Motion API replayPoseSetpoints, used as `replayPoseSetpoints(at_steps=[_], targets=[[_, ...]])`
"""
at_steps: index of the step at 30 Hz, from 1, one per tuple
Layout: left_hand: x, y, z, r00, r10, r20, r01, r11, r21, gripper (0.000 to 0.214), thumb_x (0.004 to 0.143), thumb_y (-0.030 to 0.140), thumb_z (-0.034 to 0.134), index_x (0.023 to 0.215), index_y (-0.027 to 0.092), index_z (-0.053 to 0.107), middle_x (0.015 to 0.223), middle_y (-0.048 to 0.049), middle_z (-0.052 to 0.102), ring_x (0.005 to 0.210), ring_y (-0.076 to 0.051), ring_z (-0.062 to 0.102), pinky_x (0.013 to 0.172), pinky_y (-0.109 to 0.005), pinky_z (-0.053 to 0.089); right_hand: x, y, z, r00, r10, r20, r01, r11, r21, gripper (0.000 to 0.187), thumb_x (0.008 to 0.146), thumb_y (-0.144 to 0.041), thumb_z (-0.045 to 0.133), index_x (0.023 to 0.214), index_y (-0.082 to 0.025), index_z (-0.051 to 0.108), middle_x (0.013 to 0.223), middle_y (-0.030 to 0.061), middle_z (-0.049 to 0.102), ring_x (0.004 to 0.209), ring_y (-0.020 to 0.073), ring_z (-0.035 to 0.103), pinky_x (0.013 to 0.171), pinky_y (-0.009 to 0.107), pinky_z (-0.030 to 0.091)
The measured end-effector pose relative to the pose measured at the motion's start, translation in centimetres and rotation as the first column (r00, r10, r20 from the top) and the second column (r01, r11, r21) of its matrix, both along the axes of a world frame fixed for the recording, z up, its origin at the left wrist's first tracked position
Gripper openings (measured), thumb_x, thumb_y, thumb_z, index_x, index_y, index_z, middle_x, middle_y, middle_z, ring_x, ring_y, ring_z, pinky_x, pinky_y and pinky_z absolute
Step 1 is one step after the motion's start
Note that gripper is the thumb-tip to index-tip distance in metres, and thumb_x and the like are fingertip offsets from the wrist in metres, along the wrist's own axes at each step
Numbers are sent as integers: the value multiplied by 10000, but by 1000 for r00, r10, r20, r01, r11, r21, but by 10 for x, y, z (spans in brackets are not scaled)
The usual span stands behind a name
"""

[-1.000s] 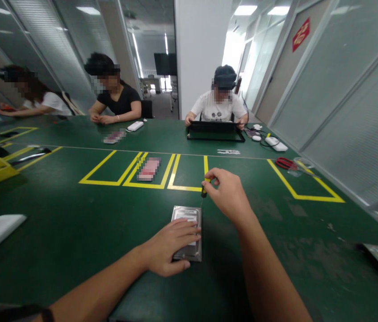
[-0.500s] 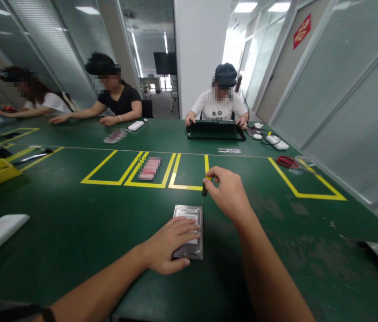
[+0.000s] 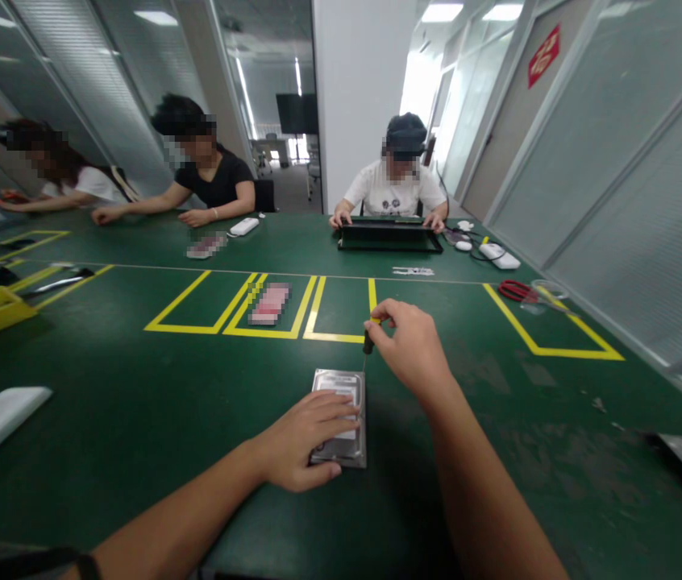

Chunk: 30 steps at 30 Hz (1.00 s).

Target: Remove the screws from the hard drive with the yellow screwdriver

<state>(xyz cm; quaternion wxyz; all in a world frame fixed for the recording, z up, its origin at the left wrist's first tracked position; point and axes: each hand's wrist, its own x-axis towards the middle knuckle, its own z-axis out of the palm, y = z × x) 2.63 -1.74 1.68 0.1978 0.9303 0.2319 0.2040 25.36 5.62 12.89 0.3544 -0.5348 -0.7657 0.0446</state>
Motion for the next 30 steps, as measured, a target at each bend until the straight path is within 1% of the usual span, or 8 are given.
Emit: replayPoseSetpoints(at_steps=[4,8,14,17,20,23,27,30], targets=[[0,0,0,1000,5,-6,-5,1000,4,657,797,436,642,1398,197,521,1472,-117,524,1405,-322,423,1188,-506,279,-1,0,-1,999,26,25,-27,999,46,123,834,-317,622,846,-198,649,829,39,652,768,181,585,719,309,424],[0,0,0,1000,1,0,-1,1000,-2,650,794,431,643,1390,199,525,1472,-112,525,1394,-324,438,1190,-508,274,-1,1,-2,999,35,19,-35,999,32,111,841,-308,611,843,-200,639,822,41,654,768,185,589,718,313,430],[0,0,1,1000,-2,1,2,1000,1,650,793,431,639,1388,194,527,1465,-115,530,1377,-323,456,1187,-507,277,-1,1,-4,1000,17,21,-18,999,37,120,832,-277,585,899,-202,650,893,56,688,800,206,607,753,342,439],[0,0,0,1000,1,-6,-1,1000,-1,652,796,429,640,1393,196,522,1474,-111,521,1386,-317,445,1192,-501,269,-2,0,-3,999,43,31,-45,997,62,108,853,-290,591,874,-200,646,899,56,675,827,204,603,768,331,436],[0,1,-1,1000,3,-11,-4,1000,-3,661,788,431,648,1393,199,522,1471,-106,525,1389,-315,439,1193,-497,268,-2,1,-3,998,50,40,-52,997,53,108,870,-299,601,854,-201,643,873,49,662,837,200,599,768,321,430],[0,1,-1,1000,3,-16,-3,1000,-4,664,787,430,648,1396,198,520,1472,-105,524,1384,-316,445,1194,-499,266,-1,2,-5,999,36,40,-38,999,33,90,856,-271,605,885,-195,646,882,44,674,813,198,598,758,324,427],[0,0,-1,1000,3,-11,-3,1000,-3,655,788,423,640,1392,197,524,1478,-109,519,1380,-320,451,1194,-504,264,0,3,-7,999,3,32,-5,999,46,121,826,-235,592,917,-197,662,888,48,687,795,204,597,751,331,427],[0,0,0,1000,8,-6,-8,1000,-5,655,783,421,645,1387,199,529,1474,-110,524,1374,-324,460,1195,-509,263,-1,2,-6,999,31,30,-34,996,81,120,833,-232,582,917,-197,660,909,53,675,800,196,594,750,321,432]])
